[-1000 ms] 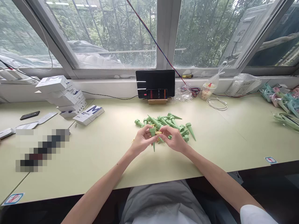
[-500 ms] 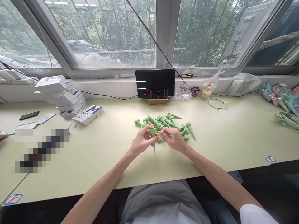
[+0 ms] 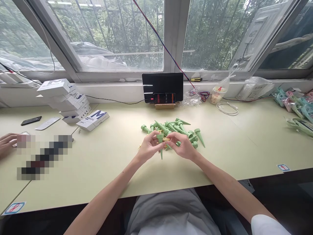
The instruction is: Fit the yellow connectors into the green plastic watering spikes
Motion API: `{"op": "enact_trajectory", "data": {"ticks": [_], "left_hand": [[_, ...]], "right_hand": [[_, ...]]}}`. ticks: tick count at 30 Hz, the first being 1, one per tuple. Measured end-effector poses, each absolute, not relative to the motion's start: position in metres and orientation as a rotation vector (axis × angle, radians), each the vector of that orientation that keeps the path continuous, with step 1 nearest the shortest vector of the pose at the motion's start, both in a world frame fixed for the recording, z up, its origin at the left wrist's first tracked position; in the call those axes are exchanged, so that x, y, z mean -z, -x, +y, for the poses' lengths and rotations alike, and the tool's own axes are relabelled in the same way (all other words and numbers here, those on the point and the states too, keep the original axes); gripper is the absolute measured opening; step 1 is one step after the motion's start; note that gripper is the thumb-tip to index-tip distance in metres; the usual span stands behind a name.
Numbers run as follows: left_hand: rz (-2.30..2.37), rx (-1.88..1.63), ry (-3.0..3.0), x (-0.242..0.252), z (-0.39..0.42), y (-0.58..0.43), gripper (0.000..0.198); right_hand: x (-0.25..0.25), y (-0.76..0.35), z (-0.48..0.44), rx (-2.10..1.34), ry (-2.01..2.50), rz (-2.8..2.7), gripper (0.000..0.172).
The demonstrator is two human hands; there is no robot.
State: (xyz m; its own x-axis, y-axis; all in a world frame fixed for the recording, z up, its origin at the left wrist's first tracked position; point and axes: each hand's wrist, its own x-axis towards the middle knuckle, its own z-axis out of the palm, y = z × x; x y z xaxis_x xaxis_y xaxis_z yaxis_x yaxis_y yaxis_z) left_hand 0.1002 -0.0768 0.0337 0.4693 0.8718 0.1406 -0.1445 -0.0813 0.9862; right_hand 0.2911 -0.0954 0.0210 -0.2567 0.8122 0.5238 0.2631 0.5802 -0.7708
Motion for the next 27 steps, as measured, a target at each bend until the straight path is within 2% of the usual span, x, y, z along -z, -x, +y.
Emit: {"op": "enact_trajectory", "data": {"ticks": [7, 16, 19, 27], "left_hand": [[0.684, -0.955, -1.373, -0.0316, -0.0765, -0.1001, 0.03], [0.675, -0.957, -1.368, -0.0299, -0.0775, -0.1012, 0.03], [0.675, -0.942, -1.37, -0.0314, -0.0782, -0.1015, 0.03], [0.708, -0.955, -1.373, -0.0354, -0.0786, -0.1011, 0.032]], "right_hand": [[-0.0208, -0.2901, -0.0952, -0.697, 0.904, -1.786, 0.017], [-0.0177, -0.2918, -0.0932, -0.67, 1.022, -1.843, 0.046], [-0.0172, -0.2918, -0.0932, -0.662, 1.04, -1.847, 0.051], [-0.0213, -0.2916, -0.0959, -0.768, 0.937, -1.774, 0.024]]}}
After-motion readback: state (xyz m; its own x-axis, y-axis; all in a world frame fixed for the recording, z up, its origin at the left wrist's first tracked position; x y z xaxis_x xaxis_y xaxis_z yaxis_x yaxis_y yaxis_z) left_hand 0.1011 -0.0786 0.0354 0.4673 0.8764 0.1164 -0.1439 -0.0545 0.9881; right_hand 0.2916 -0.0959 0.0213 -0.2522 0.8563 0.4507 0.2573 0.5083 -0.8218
